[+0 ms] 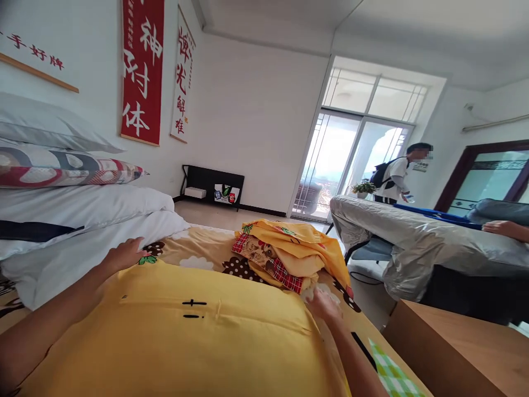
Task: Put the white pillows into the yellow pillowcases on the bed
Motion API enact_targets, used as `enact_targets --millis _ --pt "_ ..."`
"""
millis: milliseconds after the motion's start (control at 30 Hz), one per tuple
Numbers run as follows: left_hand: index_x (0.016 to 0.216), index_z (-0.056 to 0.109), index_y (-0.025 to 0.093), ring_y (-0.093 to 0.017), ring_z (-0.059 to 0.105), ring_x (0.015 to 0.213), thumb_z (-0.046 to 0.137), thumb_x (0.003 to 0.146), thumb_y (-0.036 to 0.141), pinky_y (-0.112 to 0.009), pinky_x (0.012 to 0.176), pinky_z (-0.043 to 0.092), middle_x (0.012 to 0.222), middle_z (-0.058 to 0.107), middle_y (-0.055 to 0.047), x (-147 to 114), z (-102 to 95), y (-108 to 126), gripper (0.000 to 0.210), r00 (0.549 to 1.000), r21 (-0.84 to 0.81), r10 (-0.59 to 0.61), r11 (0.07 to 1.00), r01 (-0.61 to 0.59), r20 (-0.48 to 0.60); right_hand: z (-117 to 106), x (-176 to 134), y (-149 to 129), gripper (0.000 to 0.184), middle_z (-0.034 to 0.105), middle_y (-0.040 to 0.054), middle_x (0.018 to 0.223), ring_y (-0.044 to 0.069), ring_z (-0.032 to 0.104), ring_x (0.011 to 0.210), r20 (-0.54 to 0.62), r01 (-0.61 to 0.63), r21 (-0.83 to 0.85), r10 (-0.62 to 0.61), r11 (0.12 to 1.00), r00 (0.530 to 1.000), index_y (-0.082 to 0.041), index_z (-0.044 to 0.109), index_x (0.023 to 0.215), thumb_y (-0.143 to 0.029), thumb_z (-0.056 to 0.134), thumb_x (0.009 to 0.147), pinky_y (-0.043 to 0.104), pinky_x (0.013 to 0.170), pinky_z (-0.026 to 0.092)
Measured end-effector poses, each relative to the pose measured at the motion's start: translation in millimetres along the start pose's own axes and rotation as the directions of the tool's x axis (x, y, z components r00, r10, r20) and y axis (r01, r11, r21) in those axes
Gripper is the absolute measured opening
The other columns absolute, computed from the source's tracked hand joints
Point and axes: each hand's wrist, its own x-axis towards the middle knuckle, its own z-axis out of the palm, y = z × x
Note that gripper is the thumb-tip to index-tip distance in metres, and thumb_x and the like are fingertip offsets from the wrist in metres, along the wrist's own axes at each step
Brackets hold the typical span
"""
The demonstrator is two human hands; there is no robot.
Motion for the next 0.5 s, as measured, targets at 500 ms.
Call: enact_targets --millis 500 --pt "0.104 0.072 0.021 -0.033 0.061 0.108 0.042 0.084 0.059 -0.046 0.095 0.042 0.114 0.069 -0.011 -12.0 80.1 61.9 0.052 0.856 -0.107 0.312 0.95 -0.295 0.411 62.1 4.7 -76.6 0.063 0.054 0.0031 0.139 0.025 0.047 0.129 0.214 0.456 0.377 -0.555 0.806 0.804 -0.027 0.054 0.134 -0.064 0.026 0.092 0.044 0.11 0.031"
